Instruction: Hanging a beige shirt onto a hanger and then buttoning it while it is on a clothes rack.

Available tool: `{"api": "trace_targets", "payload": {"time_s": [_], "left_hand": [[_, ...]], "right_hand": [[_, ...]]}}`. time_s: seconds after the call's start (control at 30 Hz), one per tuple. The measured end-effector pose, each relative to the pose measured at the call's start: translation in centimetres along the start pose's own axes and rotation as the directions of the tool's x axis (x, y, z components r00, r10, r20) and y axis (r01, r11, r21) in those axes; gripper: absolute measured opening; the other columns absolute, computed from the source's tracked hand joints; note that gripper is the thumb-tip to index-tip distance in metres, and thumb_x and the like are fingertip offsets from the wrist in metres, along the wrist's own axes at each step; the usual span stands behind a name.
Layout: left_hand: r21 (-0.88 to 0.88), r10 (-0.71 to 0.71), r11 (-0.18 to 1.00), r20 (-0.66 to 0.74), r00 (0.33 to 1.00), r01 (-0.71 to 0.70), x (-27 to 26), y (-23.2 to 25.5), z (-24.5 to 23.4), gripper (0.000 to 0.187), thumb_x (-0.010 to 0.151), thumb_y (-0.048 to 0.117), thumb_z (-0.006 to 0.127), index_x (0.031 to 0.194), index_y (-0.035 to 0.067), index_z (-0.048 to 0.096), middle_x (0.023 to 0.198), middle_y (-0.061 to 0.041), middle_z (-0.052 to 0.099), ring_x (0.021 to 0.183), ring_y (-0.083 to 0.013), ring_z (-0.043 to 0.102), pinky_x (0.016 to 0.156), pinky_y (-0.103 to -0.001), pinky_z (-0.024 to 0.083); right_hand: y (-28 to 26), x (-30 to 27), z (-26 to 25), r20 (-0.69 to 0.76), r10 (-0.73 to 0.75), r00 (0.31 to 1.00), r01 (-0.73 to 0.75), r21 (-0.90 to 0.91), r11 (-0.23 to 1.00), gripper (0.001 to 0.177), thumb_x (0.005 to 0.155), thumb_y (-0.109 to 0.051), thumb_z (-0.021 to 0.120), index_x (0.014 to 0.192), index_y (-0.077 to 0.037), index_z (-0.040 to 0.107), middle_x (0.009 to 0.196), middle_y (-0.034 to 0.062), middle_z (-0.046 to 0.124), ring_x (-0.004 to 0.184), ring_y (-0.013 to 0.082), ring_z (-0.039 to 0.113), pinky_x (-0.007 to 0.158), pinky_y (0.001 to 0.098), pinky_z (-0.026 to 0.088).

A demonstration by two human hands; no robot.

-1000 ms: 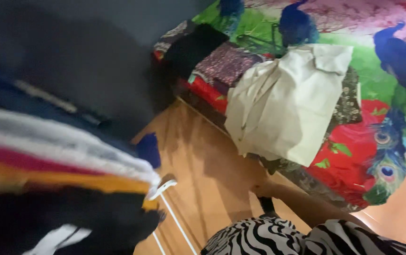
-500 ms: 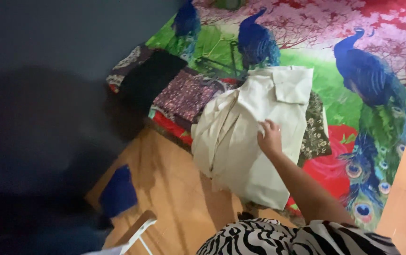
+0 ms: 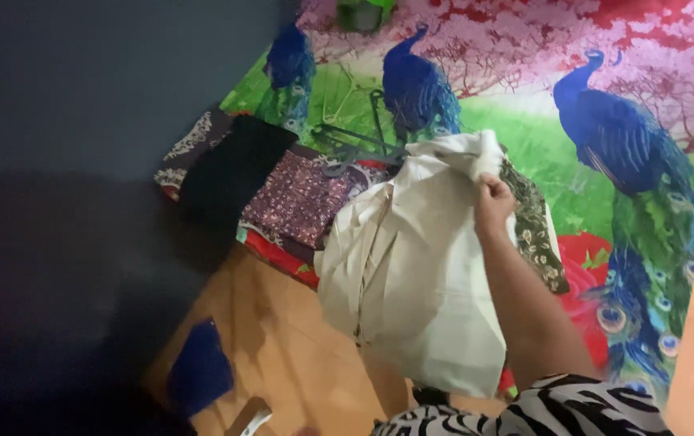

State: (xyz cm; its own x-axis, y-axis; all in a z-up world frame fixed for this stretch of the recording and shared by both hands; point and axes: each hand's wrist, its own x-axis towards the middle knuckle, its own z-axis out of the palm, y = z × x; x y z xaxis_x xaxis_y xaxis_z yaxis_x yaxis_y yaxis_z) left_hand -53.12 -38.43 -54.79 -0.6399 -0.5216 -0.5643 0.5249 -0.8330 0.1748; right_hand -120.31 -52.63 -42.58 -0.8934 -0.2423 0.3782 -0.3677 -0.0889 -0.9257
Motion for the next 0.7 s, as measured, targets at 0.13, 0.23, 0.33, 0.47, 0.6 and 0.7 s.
{"api": "trace_targets", "payload": {"time_s": [0.13,0.23,0.33,0.47,0.6,0.7], "left_hand": [[0.496,0.664,0.692,-0.152,0.732,-0.524,2.7,-0.9,5.7,0.049,0.094,0.000,0.063,0.141,-0.009,0.053,0.106,-0.028,0.061,0.092,-0.0336,0.064,0.080,-0.044,0.054],[0.505,0.522,0.800,-0.322,0.790,-0.323,2.2,0.5,20.1,0.042,0.098,0.016,0.060,0.137,0.000,0.060,0.132,-0.023,0.067,0.120,-0.0351,0.064,0.101,-0.047,0.051],[0.649,0.358,0.714,-0.014,0.934,-0.264,2.1,1.5,28.0,0.043,0.104,0.030,0.046,0.139,0.008,0.057,0.134,-0.014,0.066,0.117,-0.0323,0.064,0.097,-0.047,0.053],[0.848,0.369,0.489,0.014,0.929,-0.206,10.8,1.9,24.3,0.094,0.086,0.050,0.058,0.162,0.010,0.020,0.162,-0.014,0.040,0.145,-0.0254,0.044,0.118,-0.040,0.034],[0.895,0.410,0.445,-0.160,0.898,-0.044,8.0,-1.3,28.5,0.038,0.077,0.010,0.064,0.114,0.011,0.070,0.094,-0.008,0.071,0.081,-0.0217,0.062,0.069,-0.035,0.050],[0.954,0.360,0.291,-0.045,0.932,-0.066,7.2,-0.3,24.6,0.046,0.080,0.018,0.057,0.123,0.011,0.071,0.105,-0.009,0.072,0.094,-0.0213,0.064,0.081,-0.033,0.049]], "right_hand": [[-7.8,-9.7,1.5,0.152,0.631,0.761,-0.649,0.142,0.747,0.055,0.099,-0.058,0.045,0.129,-0.017,0.064,0.121,0.0072,0.065,0.110,0.0211,0.057,0.101,0.0406,0.042],[-17.5,-19.8,-1.9,0.482,0.575,0.661,-0.542,-0.224,0.810,0.060,0.094,-0.060,0.041,0.133,-0.021,0.064,0.130,0.0060,0.067,0.118,0.0221,0.060,0.105,0.0420,0.043],[-36.9,-23.8,-8.2,0.799,0.577,0.169,-0.675,-0.333,0.659,0.032,0.104,-0.031,0.046,0.098,-0.010,0.070,0.104,0.0083,0.075,0.102,0.0217,0.068,0.100,0.0366,0.052],[-23.4,-34.4,-9.6,0.984,0.163,-0.073,-0.832,-0.150,0.534,0.010,0.095,-0.016,0.075,0.096,-0.005,0.074,0.095,0.0033,0.075,0.091,0.0108,0.069,0.092,0.0259,0.053],[-31.2,-26.1,-11.5,0.894,0.383,-0.232,-0.494,-0.448,0.745,0.019,0.096,-0.015,0.062,0.111,-0.008,0.071,0.110,0.0063,0.074,0.096,0.0180,0.070,0.089,0.0321,0.057],[-23.2,-20.7,-11.2,0.684,0.650,0.331,-0.718,-0.264,0.644,0.018,0.085,-0.001,0.070,0.102,-0.005,0.074,0.113,0.0118,0.074,0.095,0.0245,0.071,0.083,0.0398,0.061]]}}
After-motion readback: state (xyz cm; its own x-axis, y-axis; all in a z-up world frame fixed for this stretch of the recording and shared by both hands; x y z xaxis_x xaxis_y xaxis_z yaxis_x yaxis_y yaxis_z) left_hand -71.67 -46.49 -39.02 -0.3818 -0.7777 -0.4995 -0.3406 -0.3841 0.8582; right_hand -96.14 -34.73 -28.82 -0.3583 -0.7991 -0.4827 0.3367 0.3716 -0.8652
